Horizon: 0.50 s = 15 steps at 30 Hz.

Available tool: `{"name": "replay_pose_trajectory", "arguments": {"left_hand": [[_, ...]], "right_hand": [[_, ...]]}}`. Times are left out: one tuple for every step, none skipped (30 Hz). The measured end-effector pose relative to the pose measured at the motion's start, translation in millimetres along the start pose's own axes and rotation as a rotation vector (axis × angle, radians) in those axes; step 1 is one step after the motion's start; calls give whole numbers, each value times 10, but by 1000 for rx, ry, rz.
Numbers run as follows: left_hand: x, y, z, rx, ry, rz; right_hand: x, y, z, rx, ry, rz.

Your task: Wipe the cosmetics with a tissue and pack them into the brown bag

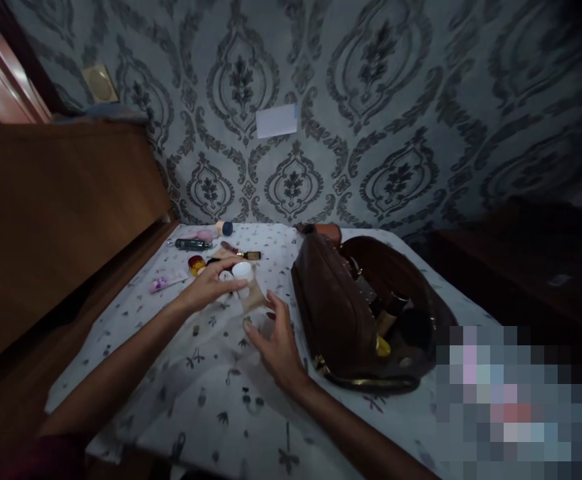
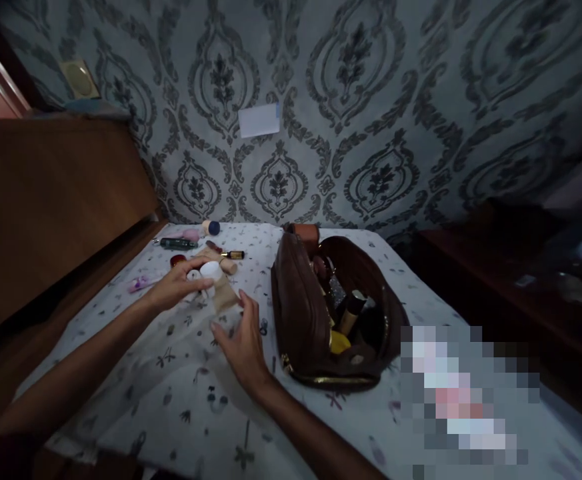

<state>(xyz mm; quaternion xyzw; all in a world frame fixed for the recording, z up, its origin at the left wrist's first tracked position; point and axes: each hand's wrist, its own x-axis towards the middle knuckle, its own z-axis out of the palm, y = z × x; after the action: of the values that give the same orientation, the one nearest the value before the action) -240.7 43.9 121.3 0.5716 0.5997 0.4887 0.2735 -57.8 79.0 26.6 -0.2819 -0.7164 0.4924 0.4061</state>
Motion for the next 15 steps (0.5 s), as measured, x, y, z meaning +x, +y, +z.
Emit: {"name": "replay_pose_trajectory", "arguments": {"left_hand": [[-123,-4,68,-62,15,-42],[-222,-13,130,-116,27,-83],[-301,-24,183,-158,33,-117],[-362,-33,224,-181,28,-141],[-408,-39,249,-184,15,-149],[-443,-40,257,-169,0,-143],[-472,-36,250,-140,-16,-125],[-495,-28,229,-108,-31,-100],[-517,-20,198,-75,-51,-77],[-538,-13,160,-44,-71,-58],[-560,-8,121,-16,-88,-42],[-582,-8,85,8,-107,-29],[-606,-13,53,30,-121,-17],[-630,-23,30,51,-130,-2],[-655,-38,17,73,-134,15]], "right_hand": [[-1,-30,12,-18,-13,-14],[-6,-53,28,-35,-35,-20],[-17,-67,45,-45,-70,-12],[-33,-71,61,-43,-112,8],[-51,-66,73,-28,-153,35],[-71,-55,80,-6,-190,63],[-89,-40,80,14,-217,85],[-104,-28,74,23,-236,95],[-116,-20,61,16,-252,93],[-124,-20,44,-5,-268,86],[-128,-28,24,-38,-290,80],[-130,-43,3,-76,-314,75],[-130,-62,-16,-112,-336,69],[-131,-81,-32,-151,-354,63],[-133,-97,-46,-196,-365,55]]}}
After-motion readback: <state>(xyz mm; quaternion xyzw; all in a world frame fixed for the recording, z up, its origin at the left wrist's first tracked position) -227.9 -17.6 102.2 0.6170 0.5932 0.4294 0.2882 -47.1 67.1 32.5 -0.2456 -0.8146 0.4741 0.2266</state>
